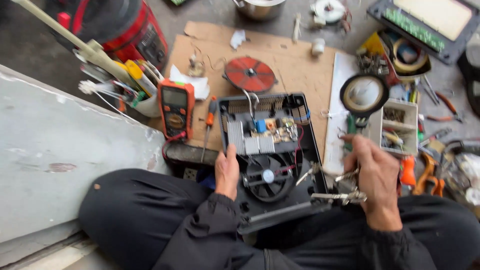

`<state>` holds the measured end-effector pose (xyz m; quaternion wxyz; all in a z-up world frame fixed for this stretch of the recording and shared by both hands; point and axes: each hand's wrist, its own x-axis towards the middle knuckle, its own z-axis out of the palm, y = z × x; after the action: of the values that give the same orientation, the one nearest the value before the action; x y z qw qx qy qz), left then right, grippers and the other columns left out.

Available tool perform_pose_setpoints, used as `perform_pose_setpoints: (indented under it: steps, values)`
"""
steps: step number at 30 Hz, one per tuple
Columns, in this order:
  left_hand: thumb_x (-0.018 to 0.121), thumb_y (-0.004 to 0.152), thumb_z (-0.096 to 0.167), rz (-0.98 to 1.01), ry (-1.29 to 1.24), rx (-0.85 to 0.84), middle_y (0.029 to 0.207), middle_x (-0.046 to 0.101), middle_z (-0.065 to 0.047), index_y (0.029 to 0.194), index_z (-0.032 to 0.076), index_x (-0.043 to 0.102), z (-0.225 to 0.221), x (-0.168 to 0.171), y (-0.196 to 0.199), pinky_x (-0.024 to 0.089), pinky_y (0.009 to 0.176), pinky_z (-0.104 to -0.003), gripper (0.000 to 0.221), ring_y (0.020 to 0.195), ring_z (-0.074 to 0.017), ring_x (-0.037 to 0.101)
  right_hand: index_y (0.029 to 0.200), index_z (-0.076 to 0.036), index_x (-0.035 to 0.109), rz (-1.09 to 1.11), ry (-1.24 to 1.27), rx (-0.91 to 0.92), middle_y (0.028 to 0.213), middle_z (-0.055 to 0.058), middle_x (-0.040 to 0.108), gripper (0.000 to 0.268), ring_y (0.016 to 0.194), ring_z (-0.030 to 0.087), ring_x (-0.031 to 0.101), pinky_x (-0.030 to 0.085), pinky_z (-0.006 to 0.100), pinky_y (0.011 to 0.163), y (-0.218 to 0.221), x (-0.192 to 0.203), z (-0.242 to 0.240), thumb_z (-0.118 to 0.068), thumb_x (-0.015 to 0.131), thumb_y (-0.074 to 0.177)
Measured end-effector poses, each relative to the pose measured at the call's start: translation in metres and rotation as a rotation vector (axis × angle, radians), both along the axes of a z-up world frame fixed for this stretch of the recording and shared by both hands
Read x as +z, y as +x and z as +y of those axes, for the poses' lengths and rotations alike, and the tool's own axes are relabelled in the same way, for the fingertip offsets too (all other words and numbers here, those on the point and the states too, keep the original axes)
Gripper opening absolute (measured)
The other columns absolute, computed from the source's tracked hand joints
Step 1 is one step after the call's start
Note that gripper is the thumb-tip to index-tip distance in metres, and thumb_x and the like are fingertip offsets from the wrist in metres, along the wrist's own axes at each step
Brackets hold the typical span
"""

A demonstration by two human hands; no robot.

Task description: Disassembling an induction cooker to inspect and repair internal components like the heating coil and circuit board.

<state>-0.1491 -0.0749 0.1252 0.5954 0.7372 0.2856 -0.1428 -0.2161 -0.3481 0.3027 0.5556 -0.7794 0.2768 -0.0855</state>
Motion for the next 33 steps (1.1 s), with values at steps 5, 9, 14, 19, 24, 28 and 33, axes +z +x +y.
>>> perform_pose_setpoints:
  steps: [5, 9, 14, 19, 24, 28, 33]
  values:
    - [0.045, 0.108, 0.053, 0.017, -0.048, 0.047, 0.134, 0.076, -0.017, 0.138, -0.003, 0.070, -0.004, 0.015, 0.013, 0.051, 0.102, -0.038, 0.068, 0.114, -0.0307, 0.069, 0.123, -0.008, 0.081, -0.062, -0.035, -0.039, 0.066, -0.002, 0.056, 0.032, 0.060, 0.007, 0.047, 0.035, 0.022, 0.062, 0.000, 0.010, -0.026, -0.031, 0.059, 0.124]
    - [0.045, 0.108, 0.055, 0.029, -0.031, 0.049, 0.136, 0.075, -0.015, 0.140, -0.001, 0.069, -0.006, 0.028, 0.017, 0.051, 0.102, -0.037, 0.068, 0.116, -0.0286, 0.068, 0.085, 0.000, 0.075, -0.120, -0.058, -0.017, 0.083, 0.008, 0.071, 0.056, 0.069, 0.012, 0.055, 0.042, 0.025, 0.065, 0.003, 0.006, -0.041, -0.030, 0.060, 0.130]
    - [0.045, 0.109, 0.065, 0.020, 0.003, 0.054, 0.146, 0.067, -0.021, 0.149, 0.001, 0.065, -0.011, 0.041, 0.020, 0.045, 0.114, -0.045, 0.078, 0.133, -0.0359, 0.058, 0.105, -0.010, 0.085, -0.012, -0.057, -0.023, 0.055, 0.003, 0.055, 0.044, 0.056, 0.012, 0.047, 0.040, 0.026, 0.063, 0.007, -0.017, -0.009, -0.041, 0.060, 0.124]
    - [0.043, 0.113, 0.066, 0.066, 0.041, 0.059, 0.165, 0.058, -0.022, 0.160, 0.008, 0.060, -0.008, 0.018, 0.026, 0.039, 0.131, -0.051, 0.077, 0.157, -0.0404, 0.048, 0.102, -0.015, 0.089, 0.008, -0.007, -0.042, 0.049, 0.007, 0.059, 0.040, 0.056, 0.014, 0.052, 0.048, 0.028, 0.064, 0.014, -0.053, 0.012, -0.041, 0.065, 0.121]
    - [0.039, 0.111, 0.053, 0.048, 0.111, 0.089, 0.140, 0.078, -0.012, 0.141, 0.003, 0.071, -0.005, -0.011, 0.031, 0.052, 0.105, -0.035, 0.067, 0.122, -0.0286, 0.072, 0.109, -0.001, 0.088, 0.093, 0.149, -0.034, 0.055, 0.003, 0.056, 0.031, 0.052, 0.011, 0.048, 0.034, 0.025, 0.053, 0.031, -0.065, 0.026, -0.025, 0.069, 0.111]
    - [0.038, 0.112, 0.050, 0.066, 0.109, 0.093, 0.141, 0.078, -0.012, 0.141, 0.002, 0.070, -0.010, 0.000, 0.034, 0.052, 0.106, -0.034, 0.065, 0.123, -0.0280, 0.072, 0.108, -0.005, 0.090, 0.136, 0.128, 0.022, 0.053, 0.002, 0.057, 0.030, 0.048, 0.012, 0.049, 0.036, 0.028, 0.049, 0.037, -0.079, 0.038, -0.029, 0.071, 0.108]
    - [0.035, 0.109, 0.056, 0.113, 0.155, 0.070, 0.147, 0.075, -0.013, 0.146, 0.005, 0.068, -0.011, 0.000, 0.037, 0.051, 0.109, -0.037, 0.071, 0.130, -0.0314, 0.072, 0.111, -0.004, 0.095, 0.300, 0.222, 0.052, 0.056, 0.005, 0.061, 0.025, 0.052, 0.013, 0.053, 0.041, 0.029, 0.051, 0.042, -0.078, 0.063, -0.020, 0.078, 0.102]
